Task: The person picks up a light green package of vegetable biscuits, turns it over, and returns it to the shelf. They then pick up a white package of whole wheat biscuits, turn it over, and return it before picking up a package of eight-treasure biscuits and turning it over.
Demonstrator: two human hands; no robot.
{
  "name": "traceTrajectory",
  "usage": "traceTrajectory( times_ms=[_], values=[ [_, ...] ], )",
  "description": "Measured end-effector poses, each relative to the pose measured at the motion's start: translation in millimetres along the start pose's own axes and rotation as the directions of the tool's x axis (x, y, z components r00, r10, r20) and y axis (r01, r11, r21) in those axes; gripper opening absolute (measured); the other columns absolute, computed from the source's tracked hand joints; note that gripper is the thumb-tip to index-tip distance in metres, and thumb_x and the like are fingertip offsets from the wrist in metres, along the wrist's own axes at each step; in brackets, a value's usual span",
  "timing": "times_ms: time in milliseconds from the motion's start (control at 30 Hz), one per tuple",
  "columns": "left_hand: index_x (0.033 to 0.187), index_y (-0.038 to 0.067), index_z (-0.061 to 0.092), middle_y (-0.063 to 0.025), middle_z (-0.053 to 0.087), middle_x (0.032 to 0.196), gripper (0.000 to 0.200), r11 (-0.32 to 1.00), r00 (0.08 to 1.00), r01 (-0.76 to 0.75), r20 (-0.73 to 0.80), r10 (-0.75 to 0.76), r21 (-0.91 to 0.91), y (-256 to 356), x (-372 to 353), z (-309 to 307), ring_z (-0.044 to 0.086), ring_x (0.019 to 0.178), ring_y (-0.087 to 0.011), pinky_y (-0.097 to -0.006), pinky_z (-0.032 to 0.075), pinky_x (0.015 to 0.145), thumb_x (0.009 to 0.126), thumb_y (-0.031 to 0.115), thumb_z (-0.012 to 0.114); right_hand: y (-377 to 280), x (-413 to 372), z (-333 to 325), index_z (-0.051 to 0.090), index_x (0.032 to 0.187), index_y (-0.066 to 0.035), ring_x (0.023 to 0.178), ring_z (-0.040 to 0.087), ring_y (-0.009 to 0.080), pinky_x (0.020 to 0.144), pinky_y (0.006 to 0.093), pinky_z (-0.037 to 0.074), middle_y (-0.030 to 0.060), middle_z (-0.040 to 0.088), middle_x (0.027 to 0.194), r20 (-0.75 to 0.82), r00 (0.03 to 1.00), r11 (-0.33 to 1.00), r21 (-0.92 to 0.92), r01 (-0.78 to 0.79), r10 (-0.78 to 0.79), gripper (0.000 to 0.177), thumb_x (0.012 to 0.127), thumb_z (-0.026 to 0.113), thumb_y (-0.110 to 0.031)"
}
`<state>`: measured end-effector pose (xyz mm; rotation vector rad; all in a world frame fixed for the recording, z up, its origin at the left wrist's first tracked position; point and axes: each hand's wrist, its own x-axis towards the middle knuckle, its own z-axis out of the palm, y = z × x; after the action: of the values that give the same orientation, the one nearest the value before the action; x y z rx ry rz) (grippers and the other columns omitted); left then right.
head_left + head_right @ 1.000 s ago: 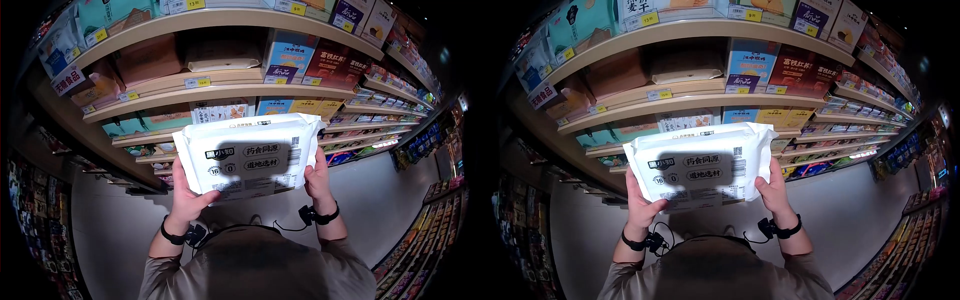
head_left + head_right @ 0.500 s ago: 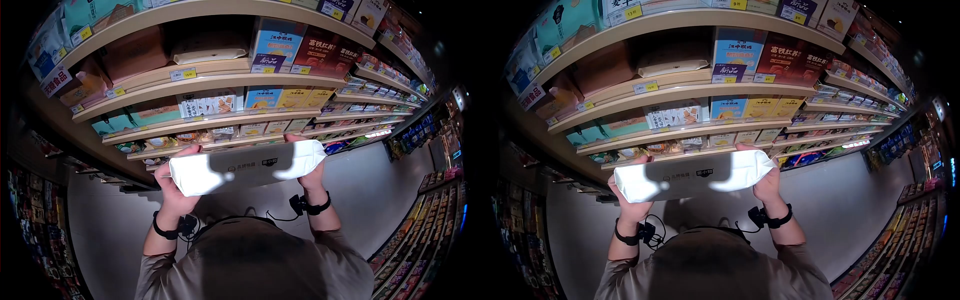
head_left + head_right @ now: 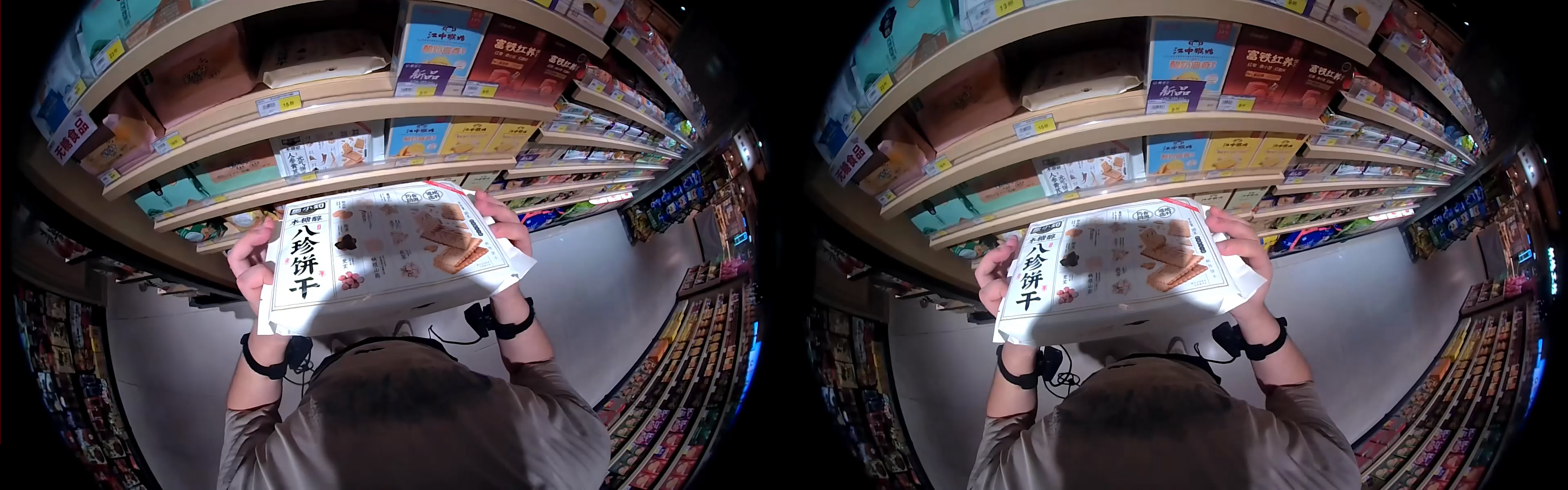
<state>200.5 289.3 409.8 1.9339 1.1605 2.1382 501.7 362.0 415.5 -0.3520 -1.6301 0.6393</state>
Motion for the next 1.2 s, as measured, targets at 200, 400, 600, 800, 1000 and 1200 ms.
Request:
traceTrajectory(
  times_ms=[200, 400, 600, 800, 1000, 1200],
  values=[
    [0.080, 0.016, 0.043, -0.0059, 0.039, 0.096, 0.032, 0.955, 0.947, -0.252, -0.165, 0.277, 0.156, -6, -1, 3, 0.051, 0.091, -0.0227, -0.0527, 0.040, 0.103, 0.072, -0.003, 0.068, 6, -6, 8, 0.054, 0.098, -0.010, 0.122, 0.049, 0.0339, 0.107, 0.0466, 0.033, 0.0149, 0.060, 0.118, -0.176, 0.965, 0.979, -0.025, -0.200, 0.193, 0.023, 0.081, 0.070, -0.011],
    [0.089, 0.030, 0.050, -0.0098, 0.033, 0.102, 0.035, 0.845, 0.902, -0.391, -0.030, 0.431, 0.365, 5, 3, 0, 0.045, 0.096, -0.0280, -0.0517, 0.045, 0.097, 0.070, 0.011, 0.072, 14, -20, 14, 0.050, 0.100, -0.002, 0.118, 0.053, 0.0307, 0.099, 0.0414, 0.045, 0.0263, 0.051, 0.126, -0.213, 0.895, 0.904, 0.268, -0.332, 0.392, 0.014, 0.088, 0.057, -0.004],
    [0.093, 0.030, 0.051, -0.0102, 0.034, 0.104, 0.034, 0.864, 0.904, -0.378, -0.067, 0.421, 0.332, 7, 2, 2, 0.045, 0.097, -0.0279, -0.0524, 0.047, 0.095, 0.072, 0.012, 0.070, 12, -22, 15, 0.049, 0.103, -0.002, 0.115, 0.054, 0.0292, 0.098, 0.0404, 0.045, 0.0250, 0.051, 0.126, -0.225, 0.897, 0.917, 0.221, -0.333, 0.380, 0.016, 0.090, 0.056, -0.007],
    [0.099, 0.023, 0.049, -0.0105, 0.036, 0.107, 0.034, 0.892, 0.912, -0.359, -0.098, 0.398, 0.276, 5, -1, 5, 0.047, 0.099, -0.0271, -0.0501, 0.047, 0.095, 0.074, 0.010, 0.070, 12, -25, 15, 0.049, 0.105, -0.002, 0.115, 0.053, 0.0288, 0.099, 0.0403, 0.045, 0.0239, 0.051, 0.126, -0.228, 0.869, 0.882, 0.292, -0.370, 0.440, 0.019, 0.089, 0.057, -0.008],
    [0.097, 0.022, 0.048, -0.0110, 0.037, 0.109, 0.035, 0.890, 0.908, -0.392, -0.059, 0.416, 0.233, 11, 5, 9, 0.046, 0.101, -0.0277, -0.0475, 0.047, 0.095, 0.074, 0.006, 0.069, 15, -31, 15, 0.048, 0.107, -0.002, 0.116, 0.053, 0.0284, 0.100, 0.0399, 0.044, 0.0220, 0.050, 0.127, -0.249, 0.802, 0.837, 0.243, -0.490, 0.542, 0.022, 0.088, 0.058, -0.006],
    [0.091, 0.012, 0.041, -0.0134, 0.038, 0.114, 0.046, 0.944, 0.978, -0.185, -0.041, 0.204, 0.274, -4, -8, 4, 0.049, 0.104, -0.0286, -0.0394, 0.047, 0.092, 0.066, 0.007, 0.079, -3, -16, 20, 0.050, 0.104, -0.003, 0.113, 0.054, 0.0259, 0.098, 0.0384, 0.043, 0.0187, 0.055, 0.119, -0.281, 0.903, 0.945, 0.119, -0.304, 0.326, 0.021, 0.087, 0.061, -0.007]
  ],
)
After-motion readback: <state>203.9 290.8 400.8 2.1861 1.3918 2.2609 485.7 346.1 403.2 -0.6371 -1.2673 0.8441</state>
